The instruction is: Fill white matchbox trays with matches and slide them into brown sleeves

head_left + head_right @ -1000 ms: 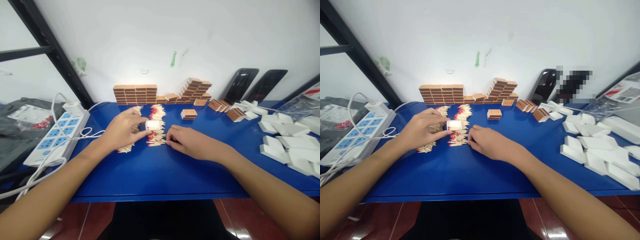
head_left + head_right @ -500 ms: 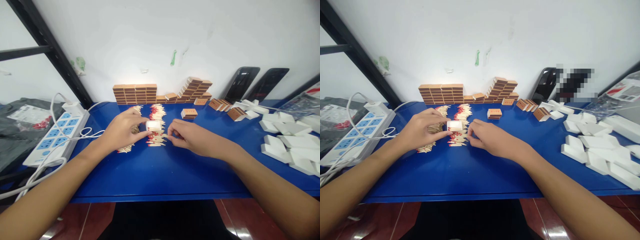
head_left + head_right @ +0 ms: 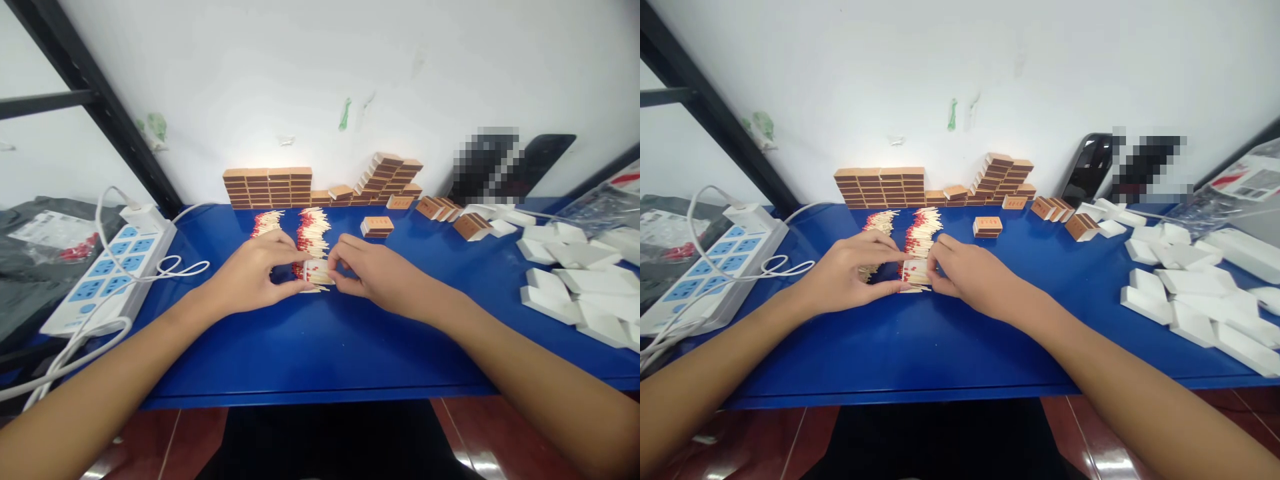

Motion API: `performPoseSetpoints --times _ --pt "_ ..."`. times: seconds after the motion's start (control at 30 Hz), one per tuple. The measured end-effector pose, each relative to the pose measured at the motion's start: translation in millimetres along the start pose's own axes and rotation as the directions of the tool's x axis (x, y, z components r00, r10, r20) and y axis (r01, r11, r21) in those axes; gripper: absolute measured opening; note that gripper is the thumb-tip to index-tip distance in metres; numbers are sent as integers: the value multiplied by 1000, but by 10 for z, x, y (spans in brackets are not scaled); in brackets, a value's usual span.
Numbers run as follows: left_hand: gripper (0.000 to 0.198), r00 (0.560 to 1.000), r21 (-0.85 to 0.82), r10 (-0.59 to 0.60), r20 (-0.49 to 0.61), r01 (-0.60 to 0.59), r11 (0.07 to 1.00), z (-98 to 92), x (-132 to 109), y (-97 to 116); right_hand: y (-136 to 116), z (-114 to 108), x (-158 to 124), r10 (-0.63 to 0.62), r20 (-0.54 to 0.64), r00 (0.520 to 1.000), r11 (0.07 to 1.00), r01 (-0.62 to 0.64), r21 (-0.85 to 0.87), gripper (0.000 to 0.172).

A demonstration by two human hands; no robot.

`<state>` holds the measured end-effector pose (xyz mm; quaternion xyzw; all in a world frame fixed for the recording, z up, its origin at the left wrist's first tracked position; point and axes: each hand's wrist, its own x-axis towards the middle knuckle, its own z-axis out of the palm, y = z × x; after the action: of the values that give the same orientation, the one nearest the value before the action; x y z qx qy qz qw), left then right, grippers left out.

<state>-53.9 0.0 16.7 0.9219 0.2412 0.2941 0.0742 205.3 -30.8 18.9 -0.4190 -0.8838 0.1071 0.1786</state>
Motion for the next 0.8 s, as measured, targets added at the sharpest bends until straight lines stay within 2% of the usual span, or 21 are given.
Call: performPoseSetpoints --times 0.33,0.53,0.67,0.73,0.8 --pt "36 1000 -26 10 -26 -11 1000 12 3 25 -42 35 -2 8 -87 996 999 -4 51 2" --pt "35 999 6 -41 -22 41 999 16 0 1 -32 68 6 -24 -136 990 999 29 35 5" --pt "39 991 67 -60 -116 68 995 18 4 -62 -31 47 8 -59 -223 973 997 67 28 6" --pt "39 982 110 -74 -172 93 989 13 7 -94 -50 35 3 -49 -207 977 998 57 33 6" --pt "38 975 142 -95 -200 125 982 5 9 -115 -76 30 -4 -22 -134 991 999 28 45 6"
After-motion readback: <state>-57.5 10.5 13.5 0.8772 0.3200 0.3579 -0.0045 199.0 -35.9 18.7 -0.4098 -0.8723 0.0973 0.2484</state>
